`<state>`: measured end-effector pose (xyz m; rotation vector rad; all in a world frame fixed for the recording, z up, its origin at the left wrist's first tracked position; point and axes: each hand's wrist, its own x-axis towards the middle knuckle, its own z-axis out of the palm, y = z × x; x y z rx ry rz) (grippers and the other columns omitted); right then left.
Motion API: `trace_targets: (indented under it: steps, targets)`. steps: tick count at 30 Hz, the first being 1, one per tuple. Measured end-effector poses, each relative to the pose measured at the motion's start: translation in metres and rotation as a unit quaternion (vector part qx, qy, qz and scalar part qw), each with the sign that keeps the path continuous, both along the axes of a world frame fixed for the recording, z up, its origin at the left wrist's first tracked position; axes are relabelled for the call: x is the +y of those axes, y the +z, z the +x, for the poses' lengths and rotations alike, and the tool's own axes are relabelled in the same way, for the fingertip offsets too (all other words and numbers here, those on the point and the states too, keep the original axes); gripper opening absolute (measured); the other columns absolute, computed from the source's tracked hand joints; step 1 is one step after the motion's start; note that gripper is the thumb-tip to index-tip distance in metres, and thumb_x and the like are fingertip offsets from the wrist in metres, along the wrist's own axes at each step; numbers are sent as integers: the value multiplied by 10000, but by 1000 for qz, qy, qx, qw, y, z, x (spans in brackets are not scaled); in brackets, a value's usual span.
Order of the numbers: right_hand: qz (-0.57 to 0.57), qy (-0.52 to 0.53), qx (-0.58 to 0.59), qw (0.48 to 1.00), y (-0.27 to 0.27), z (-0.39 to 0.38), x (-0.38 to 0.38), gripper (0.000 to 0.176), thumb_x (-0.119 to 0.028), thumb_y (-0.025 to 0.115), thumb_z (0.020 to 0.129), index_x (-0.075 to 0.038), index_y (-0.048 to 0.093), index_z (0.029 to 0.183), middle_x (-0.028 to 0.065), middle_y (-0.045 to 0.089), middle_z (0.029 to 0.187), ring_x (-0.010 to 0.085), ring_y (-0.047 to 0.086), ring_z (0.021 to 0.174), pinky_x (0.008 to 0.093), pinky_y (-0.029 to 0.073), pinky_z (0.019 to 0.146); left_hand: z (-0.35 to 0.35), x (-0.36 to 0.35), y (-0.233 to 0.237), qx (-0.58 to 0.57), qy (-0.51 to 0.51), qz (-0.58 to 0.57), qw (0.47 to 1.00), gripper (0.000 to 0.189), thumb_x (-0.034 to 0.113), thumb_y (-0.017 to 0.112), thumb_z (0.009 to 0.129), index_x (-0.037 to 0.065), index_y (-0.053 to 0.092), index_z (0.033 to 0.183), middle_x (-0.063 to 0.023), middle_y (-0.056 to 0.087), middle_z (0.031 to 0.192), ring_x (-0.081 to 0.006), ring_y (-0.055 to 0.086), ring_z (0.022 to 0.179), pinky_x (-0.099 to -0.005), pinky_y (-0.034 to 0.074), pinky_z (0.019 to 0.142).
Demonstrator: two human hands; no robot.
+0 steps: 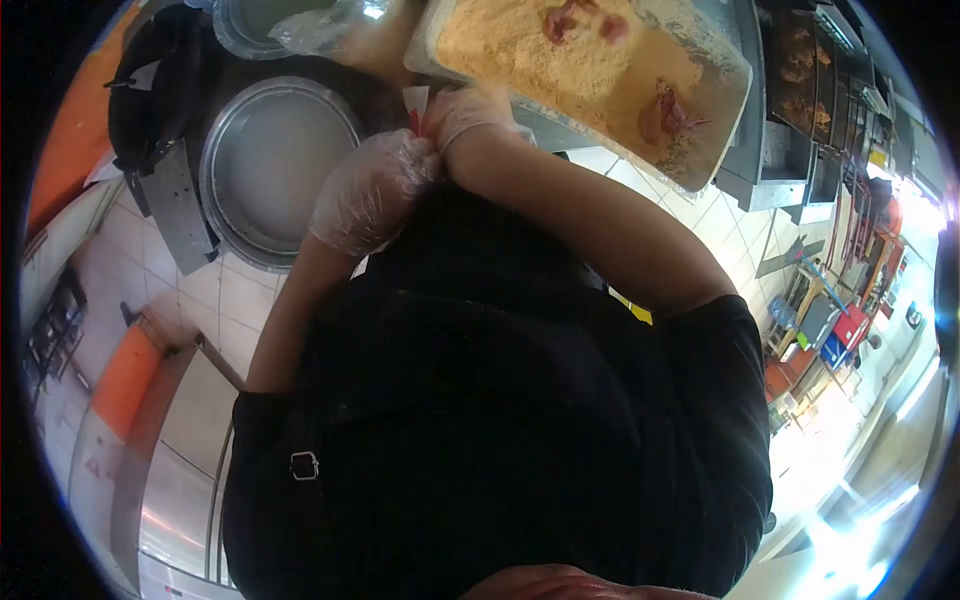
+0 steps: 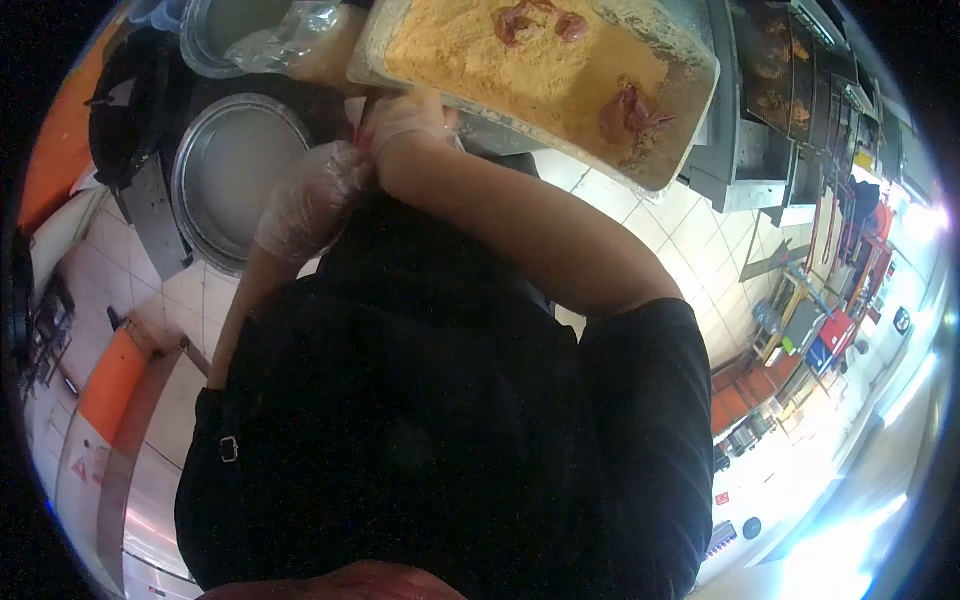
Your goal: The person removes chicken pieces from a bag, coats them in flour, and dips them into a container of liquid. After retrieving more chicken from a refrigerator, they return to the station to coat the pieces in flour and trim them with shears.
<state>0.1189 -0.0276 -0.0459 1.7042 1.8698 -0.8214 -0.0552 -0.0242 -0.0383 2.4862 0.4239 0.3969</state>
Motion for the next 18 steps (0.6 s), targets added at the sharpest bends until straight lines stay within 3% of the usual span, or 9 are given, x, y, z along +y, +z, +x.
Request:
trace_targets:
  steps: [2, 5, 8, 11, 14, 18]
  targets:
    - [-8, -126, -10, 992, -20, -7, -4, 345, -262, 662, 934, -106, 735, 1233, 113, 696, 1330, 273, 666, 1238, 424, 543, 970, -14, -9, -18, -3, -8, -31, 999, 265, 25, 602, 904, 50, 666, 1160, -150, 662, 1026, -372, 643, 955, -464, 539, 832]
    - [-2, -153, 2, 988, -25, -6, -3, 410, -337, 692, 914, -119, 730, 1259, 105, 712, 1306, 319, 685, 1206, 455, 537, 968, -14, -12, 3, 72, 37, -40, 996, 269, 15, 596, 892, 46, 663, 1151, -143, 664, 1039, -363, 642, 961, -459, 543, 850]
    - [-45, -143, 32, 988, -1, -3, 5, 461, -339, 679, 920, -102, 698, 1315, 119, 680, 1368, 329, 642, 1278, 478, 534, 992, -7, -7, 10, 26, 28, -12, 999, 155, 59, 568, 908, 58, 668, 1026, -146, 662, 989, -355, 646, 984, -449, 537, 886]
    - [-48, -102, 38, 993, -5, 2, 5, 458, -348, 656, 933, -93, 701, 1310, 130, 677, 1371, 319, 638, 1287, 468, 522, 1020, -6, -8, 12, 67, 52, -22, 996, 158, 58, 563, 903, 71, 667, 1022, -144, 653, 981, -353, 644, 968, -451, 535, 879]
    - [-58, -116, 8, 991, 24, -1, 9, 424, -347, 632, 948, -100, 722, 1280, 137, 691, 1347, 298, 644, 1281, 456, 525, 1022, -3, -7, 17, 51, 55, -40, 996, 161, 54, 556, 904, 78, 667, 1018, -140, 654, 986, -351, 645, 956, -452, 537, 872]
    - [-56, -111, 56, 991, 3, 5, 7, 368, -314, 682, 897, -98, 757, 1185, 162, 699, 1310, 319, 673, 1214, 444, 546, 969, -2, -4, 17, 43, 31, -22, 998, 214, -12, 569, 865, 31, 660, 1053, -155, 657, 1000, -349, 638, 967, -431, 539, 866]
